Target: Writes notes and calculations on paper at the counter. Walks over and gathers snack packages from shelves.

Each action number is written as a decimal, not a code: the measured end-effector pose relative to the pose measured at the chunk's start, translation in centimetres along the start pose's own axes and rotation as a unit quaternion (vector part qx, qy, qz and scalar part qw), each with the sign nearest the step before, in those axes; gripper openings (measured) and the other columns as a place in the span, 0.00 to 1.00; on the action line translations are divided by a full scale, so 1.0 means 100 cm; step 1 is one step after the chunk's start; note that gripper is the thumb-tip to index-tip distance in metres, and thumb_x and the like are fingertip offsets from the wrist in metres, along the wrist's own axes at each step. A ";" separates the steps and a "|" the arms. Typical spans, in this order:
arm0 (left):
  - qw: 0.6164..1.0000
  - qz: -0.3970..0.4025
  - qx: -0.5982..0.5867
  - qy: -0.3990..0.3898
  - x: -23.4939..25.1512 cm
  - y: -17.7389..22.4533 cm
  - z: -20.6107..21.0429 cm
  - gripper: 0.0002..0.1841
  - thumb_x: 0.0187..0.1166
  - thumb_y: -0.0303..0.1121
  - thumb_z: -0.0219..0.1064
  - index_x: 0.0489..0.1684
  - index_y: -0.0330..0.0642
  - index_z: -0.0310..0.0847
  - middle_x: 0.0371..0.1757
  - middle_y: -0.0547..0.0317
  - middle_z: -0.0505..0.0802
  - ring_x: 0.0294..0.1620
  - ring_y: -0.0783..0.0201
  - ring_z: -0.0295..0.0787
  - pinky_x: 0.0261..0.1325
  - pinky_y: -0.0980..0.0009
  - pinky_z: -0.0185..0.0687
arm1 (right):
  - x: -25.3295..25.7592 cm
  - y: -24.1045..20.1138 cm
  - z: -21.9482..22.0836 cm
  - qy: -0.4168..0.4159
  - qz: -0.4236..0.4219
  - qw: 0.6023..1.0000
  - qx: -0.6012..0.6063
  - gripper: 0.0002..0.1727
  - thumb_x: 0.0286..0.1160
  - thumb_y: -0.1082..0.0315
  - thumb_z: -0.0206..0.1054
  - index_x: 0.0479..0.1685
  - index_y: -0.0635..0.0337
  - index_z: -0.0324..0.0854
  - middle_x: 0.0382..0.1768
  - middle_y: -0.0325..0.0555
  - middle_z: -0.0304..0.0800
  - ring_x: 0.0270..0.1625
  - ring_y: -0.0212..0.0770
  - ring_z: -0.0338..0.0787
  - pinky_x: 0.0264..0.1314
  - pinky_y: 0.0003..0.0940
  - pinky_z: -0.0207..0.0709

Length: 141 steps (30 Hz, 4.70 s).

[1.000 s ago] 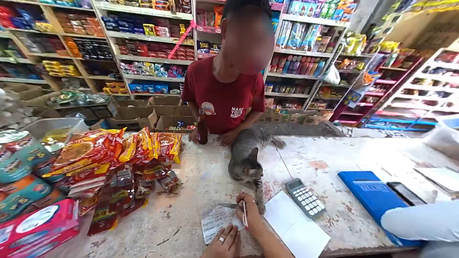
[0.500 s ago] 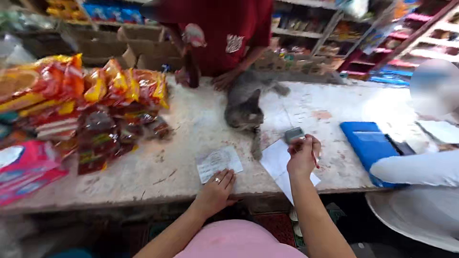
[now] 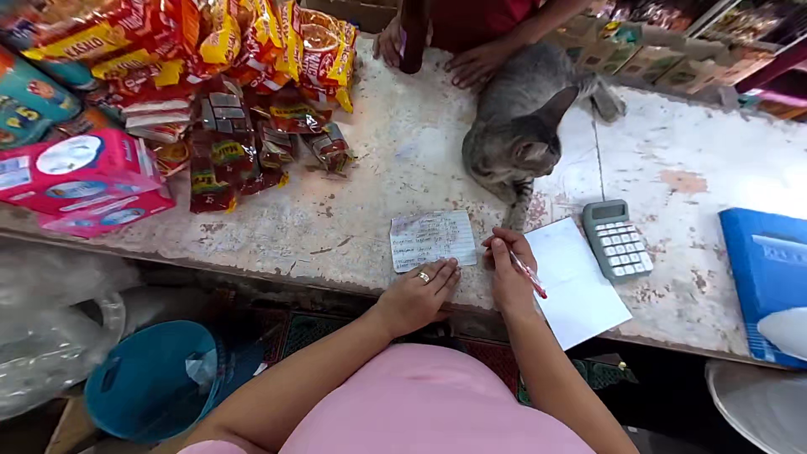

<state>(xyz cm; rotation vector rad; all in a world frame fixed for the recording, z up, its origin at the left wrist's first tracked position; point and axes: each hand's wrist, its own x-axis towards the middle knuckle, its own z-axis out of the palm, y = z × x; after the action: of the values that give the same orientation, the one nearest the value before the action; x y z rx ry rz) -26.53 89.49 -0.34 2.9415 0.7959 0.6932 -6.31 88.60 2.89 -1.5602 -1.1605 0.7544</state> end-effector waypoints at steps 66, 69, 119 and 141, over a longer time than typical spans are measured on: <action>0.957 -0.160 -0.199 -0.138 0.026 -0.041 -0.030 0.42 0.55 0.56 0.86 0.73 0.48 0.81 0.78 0.50 0.81 0.82 0.40 0.67 0.74 0.33 0.65 | -0.020 -0.019 0.045 -0.098 -0.013 0.993 0.072 0.09 0.70 0.73 0.76 0.28 0.64 0.81 0.19 0.34 0.83 0.21 0.21 0.80 0.28 0.20 0.78; 0.958 -0.155 -0.209 -0.117 0.024 -0.047 -0.026 0.45 0.49 0.55 0.89 0.73 0.47 0.81 0.74 0.48 0.82 0.80 0.40 0.69 0.73 0.34 0.67 | -0.021 -0.012 0.051 -0.092 -0.033 0.993 0.066 0.09 0.69 0.74 0.77 0.25 0.64 0.82 0.17 0.35 0.84 0.19 0.22 0.80 0.25 0.20 0.78; 0.955 -0.118 -0.251 -0.105 0.018 -0.056 -0.024 0.33 0.55 0.55 0.84 0.61 0.50 0.91 0.70 0.45 0.85 0.79 0.38 0.70 0.73 0.33 0.65 | -0.025 0.003 -0.037 0.041 0.003 0.999 -0.024 0.16 0.70 0.77 0.71 0.17 0.58 0.71 0.12 0.31 0.72 0.15 0.21 0.69 0.21 0.18 0.65; 0.955 -0.154 -0.223 -0.120 0.024 -0.052 -0.026 0.35 0.52 0.57 0.85 0.61 0.50 0.90 0.70 0.47 0.85 0.79 0.42 0.71 0.76 0.36 0.64 | -0.024 0.012 -0.029 0.004 -0.054 0.998 0.036 0.16 0.71 0.75 0.73 0.18 0.60 0.74 0.14 0.33 0.76 0.17 0.20 0.73 0.23 0.16 0.69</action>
<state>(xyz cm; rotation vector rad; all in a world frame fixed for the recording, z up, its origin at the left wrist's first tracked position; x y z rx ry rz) -28.28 94.92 2.35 2.3685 0.9039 0.4133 -4.21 85.26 2.40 -1.4284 -1.1877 0.7104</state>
